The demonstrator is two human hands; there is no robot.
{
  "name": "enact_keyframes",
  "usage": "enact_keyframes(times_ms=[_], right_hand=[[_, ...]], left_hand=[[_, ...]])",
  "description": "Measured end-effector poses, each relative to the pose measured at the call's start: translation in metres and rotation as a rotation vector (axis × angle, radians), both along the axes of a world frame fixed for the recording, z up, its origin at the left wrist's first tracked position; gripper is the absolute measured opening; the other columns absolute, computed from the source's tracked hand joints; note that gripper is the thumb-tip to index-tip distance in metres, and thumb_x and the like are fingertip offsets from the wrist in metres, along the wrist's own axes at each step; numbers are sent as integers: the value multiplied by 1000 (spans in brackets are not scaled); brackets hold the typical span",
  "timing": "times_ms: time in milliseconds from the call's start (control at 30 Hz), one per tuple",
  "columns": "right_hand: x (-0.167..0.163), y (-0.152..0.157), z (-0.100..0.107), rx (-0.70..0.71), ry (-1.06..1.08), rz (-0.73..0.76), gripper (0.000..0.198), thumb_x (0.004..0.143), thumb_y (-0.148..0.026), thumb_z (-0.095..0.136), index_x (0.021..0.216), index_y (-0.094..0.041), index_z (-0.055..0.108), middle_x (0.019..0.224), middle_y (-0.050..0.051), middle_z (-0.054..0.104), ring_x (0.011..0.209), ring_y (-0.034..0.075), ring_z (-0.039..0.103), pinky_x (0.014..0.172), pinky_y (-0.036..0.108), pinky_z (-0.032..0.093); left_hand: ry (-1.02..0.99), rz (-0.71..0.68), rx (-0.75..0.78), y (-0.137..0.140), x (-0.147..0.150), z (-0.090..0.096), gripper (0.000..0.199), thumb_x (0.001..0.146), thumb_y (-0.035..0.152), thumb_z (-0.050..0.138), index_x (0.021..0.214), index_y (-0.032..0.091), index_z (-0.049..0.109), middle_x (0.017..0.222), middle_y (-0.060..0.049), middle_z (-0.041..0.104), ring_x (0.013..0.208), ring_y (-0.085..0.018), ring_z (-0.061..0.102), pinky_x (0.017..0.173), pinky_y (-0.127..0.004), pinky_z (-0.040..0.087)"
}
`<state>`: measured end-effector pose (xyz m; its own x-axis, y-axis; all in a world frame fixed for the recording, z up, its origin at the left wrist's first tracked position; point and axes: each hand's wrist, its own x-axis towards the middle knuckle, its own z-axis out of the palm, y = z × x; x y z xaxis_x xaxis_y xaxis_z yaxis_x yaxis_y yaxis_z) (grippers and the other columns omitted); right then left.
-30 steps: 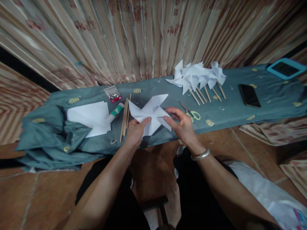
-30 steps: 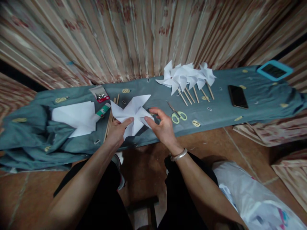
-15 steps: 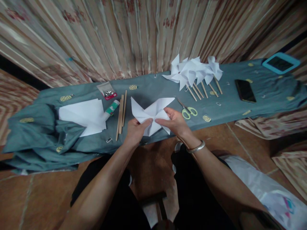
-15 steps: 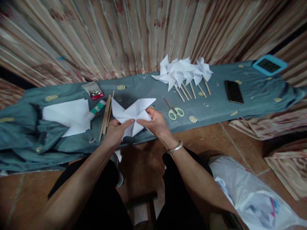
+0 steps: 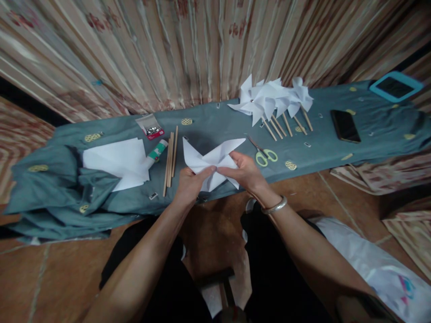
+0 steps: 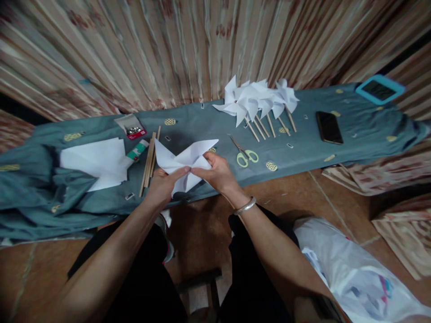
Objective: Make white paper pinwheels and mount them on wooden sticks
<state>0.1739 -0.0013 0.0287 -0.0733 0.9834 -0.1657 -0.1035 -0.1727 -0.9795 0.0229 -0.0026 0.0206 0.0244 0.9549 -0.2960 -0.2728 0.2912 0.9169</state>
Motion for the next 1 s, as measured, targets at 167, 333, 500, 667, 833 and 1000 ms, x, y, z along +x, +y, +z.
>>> enact_keyframes(times_ms=[167,333,500,667,833,1000], right_hand=[[-2,-2,-6,109,-71,-64,43,61,-38,79,95,-20,60,84,2,72,76,20,68,72,34,55],[3,-14,4,471,-575,-319,28,75,-30,72,101,-22,63,121,9,64,113,25,60,96,44,49],[-1,-26,12,730,-951,-252,6,85,-27,63,83,-21,66,136,10,52,123,28,52,102,50,43],[-10,-27,7,708,-1064,-220,14,86,-32,63,86,-18,68,142,14,47,129,32,46,102,51,42],[-13,-24,7,693,-1010,-222,14,85,-29,64,78,-18,68,141,14,49,129,31,46,102,51,41],[-13,-24,7,654,-925,-214,12,84,-26,63,73,-20,65,142,11,49,131,31,45,105,53,39]], left_hand=[[-47,70,-3,3,3,-4,32,50,32,86,76,16,74,77,-5,76,68,-20,68,67,-30,52],[-124,161,-2,10,1,-1,37,48,31,87,78,14,73,76,-5,76,72,-21,70,72,-32,54],[-149,185,12,11,1,3,38,47,30,87,78,14,73,77,-5,76,70,-20,70,70,-30,55],[-172,160,3,9,4,3,37,49,31,87,79,14,73,78,-6,75,72,-22,70,72,-33,54],[-176,144,2,9,4,2,39,51,31,86,83,14,73,79,-6,76,74,-23,71,74,-34,54],[-168,141,-24,8,3,2,41,48,31,87,83,14,73,80,-7,76,78,-25,71,77,-36,55]])
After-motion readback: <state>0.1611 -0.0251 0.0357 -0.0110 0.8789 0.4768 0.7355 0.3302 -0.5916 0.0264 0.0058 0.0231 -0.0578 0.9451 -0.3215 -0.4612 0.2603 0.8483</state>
